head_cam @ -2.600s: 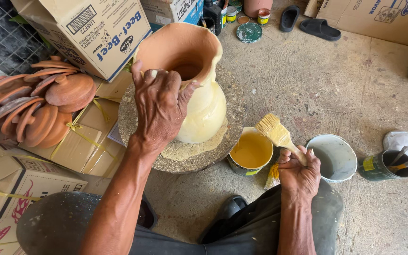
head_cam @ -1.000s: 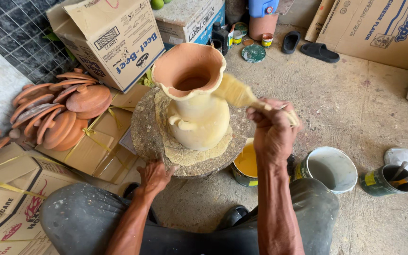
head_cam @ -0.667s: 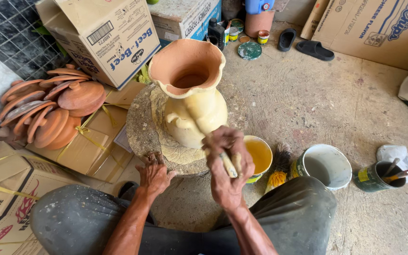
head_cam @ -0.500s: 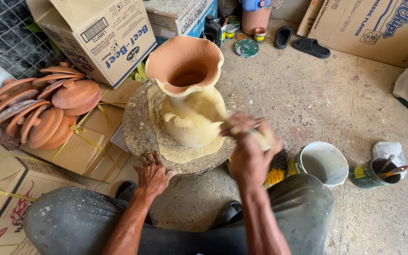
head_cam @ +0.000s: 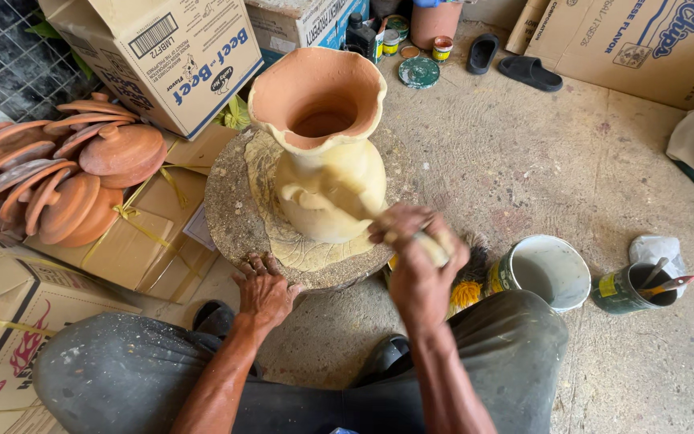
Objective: The person applies a yellow liquid, likely glaze or paint, to a ceramic vase using a brush. They hold the vase by its rim and neck, rotating it on a turntable while brushing the liquid onto the exterior surface, including the decorative handles.
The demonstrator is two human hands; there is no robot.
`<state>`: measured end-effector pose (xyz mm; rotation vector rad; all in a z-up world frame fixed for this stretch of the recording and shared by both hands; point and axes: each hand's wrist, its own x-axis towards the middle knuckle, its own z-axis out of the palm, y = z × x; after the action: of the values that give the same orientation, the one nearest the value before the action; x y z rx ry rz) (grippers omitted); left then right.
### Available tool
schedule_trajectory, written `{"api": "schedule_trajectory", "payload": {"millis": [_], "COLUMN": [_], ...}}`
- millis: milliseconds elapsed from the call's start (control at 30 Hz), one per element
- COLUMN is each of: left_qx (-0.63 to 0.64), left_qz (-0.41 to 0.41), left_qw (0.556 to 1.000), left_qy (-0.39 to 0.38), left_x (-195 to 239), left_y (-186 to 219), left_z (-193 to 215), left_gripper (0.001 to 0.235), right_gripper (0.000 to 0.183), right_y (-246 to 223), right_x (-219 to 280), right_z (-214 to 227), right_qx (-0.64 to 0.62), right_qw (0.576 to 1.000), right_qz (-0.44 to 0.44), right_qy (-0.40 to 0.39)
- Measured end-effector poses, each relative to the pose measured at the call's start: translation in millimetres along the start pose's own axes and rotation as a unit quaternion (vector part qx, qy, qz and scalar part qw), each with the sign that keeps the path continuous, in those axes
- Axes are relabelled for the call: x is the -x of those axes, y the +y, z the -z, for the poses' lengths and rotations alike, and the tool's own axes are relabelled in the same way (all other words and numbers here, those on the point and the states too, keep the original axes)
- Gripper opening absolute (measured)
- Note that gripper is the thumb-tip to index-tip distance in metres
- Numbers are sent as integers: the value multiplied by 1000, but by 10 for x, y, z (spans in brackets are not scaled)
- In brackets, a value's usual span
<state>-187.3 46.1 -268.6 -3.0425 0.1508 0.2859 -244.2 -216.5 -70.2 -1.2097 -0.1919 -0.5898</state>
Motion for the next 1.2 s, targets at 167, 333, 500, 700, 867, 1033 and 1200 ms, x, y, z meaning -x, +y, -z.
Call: {"api": "schedule_trajectory", "payload": {"millis": [167, 333, 500, 700, 867, 1033, 1200], "left_qx": [-10, -2, -9, 9, 35, 46, 68], "left_qz": [-16, -26, -47, -32, -20, -46, -12], "left_qw": [1000, 999, 999, 999, 996, 991, 995], "left_qy": [17, 29, 10, -9, -80, 119, -78], "left_x": [85, 52, 29, 35, -13, -54, 12], "left_y": [122, 227, 316, 497, 611, 728, 916], "left_z": [136, 148, 20, 81, 47, -114, 143], "left_gripper": [98, 92, 75, 72, 67, 67, 60], "right_gripper": [9, 8, 12, 15, 10, 12, 11], "right_y": [196, 347, 234, 505, 334, 206, 259], "right_x": [-610, -446, -161, -627, -40, -164, -191], "right_z": [382, 185, 321, 484, 283, 458, 262], "right_qx": [-97, 219, -7, 96, 160, 109, 67], "right_qw": [992, 967, 999, 994, 987, 991, 996], "right_qz": [23, 128, -28, 42, 30, 26, 39], "right_qy": [78, 32, 30, 45, -4, 69, 49]}}
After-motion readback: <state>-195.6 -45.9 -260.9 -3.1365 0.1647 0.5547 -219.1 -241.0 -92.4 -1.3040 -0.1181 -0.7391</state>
